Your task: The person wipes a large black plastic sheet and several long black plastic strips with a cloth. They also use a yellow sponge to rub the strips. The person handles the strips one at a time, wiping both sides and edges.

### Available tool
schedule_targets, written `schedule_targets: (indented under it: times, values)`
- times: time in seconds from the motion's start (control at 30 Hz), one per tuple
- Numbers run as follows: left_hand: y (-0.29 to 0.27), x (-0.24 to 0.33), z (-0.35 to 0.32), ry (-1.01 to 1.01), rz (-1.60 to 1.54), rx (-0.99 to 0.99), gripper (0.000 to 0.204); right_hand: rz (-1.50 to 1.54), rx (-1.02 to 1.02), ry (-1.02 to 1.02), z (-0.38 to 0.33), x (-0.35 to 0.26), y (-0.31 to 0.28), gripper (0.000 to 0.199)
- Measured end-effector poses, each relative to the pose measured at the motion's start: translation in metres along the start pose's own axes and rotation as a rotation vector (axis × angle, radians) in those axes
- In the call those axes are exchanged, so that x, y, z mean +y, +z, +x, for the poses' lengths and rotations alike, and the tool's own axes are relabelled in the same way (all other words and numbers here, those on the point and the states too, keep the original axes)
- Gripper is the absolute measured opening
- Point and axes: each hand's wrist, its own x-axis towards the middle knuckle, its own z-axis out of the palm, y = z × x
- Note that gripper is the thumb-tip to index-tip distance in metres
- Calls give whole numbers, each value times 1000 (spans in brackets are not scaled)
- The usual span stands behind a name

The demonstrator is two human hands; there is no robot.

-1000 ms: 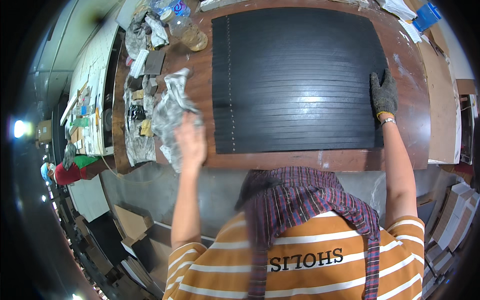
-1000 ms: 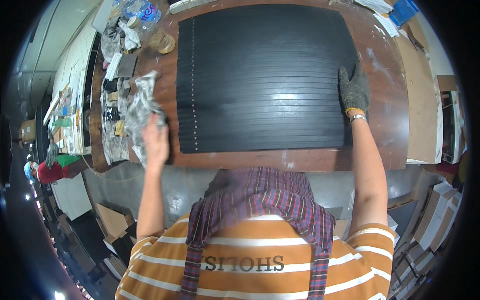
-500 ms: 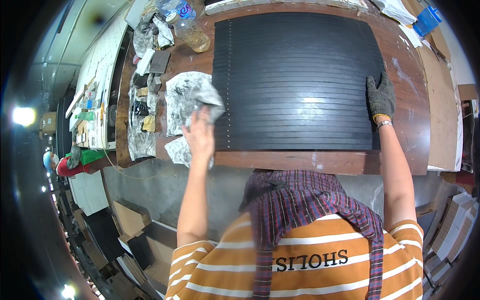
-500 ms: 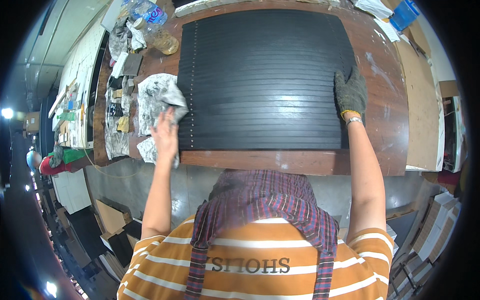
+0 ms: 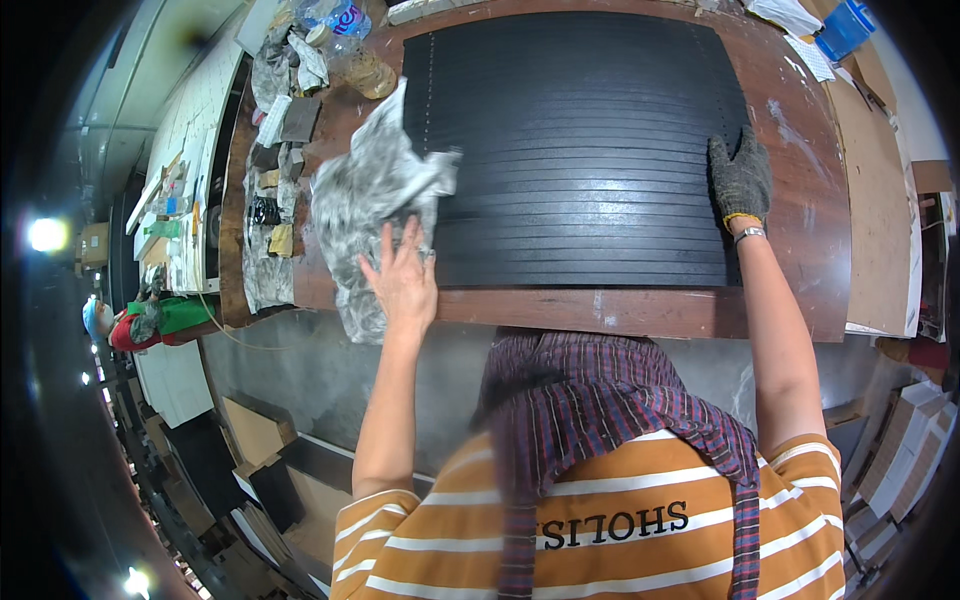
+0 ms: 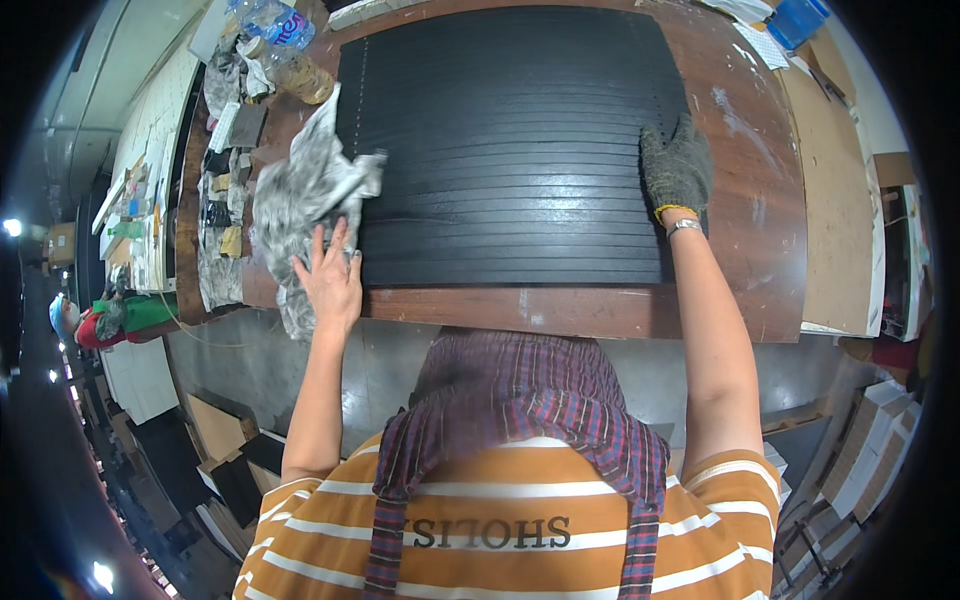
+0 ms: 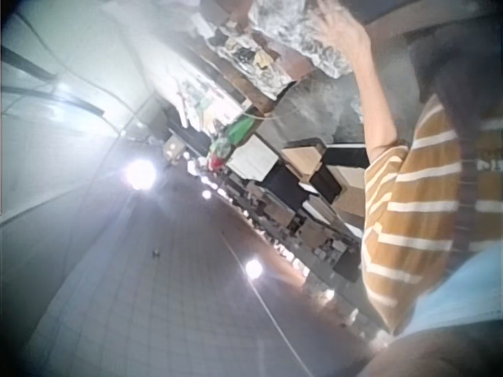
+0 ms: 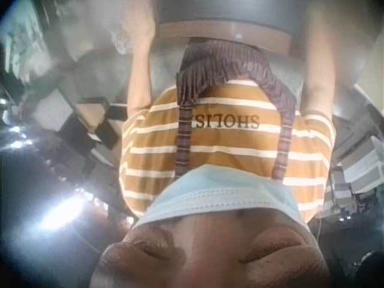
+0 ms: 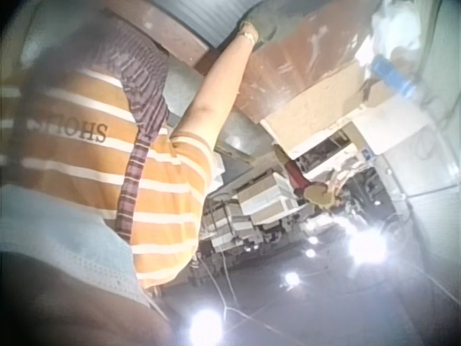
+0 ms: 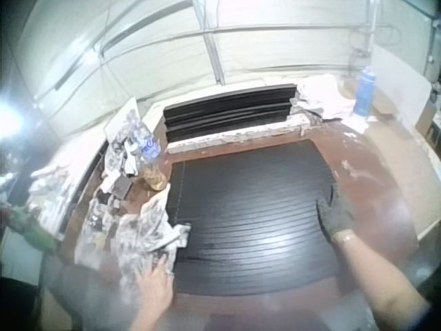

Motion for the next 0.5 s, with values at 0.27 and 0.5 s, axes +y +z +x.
schedule_targets:
  times: [0.27, 0.5]
  values:
    - [60, 33, -42, 277, -305, 199, 53, 36, -17, -7, -1, 1, -1, 72]
    - [23, -121, -14, -498, -608, 51, 60, 286, -198, 83, -29, 62, -42, 77]
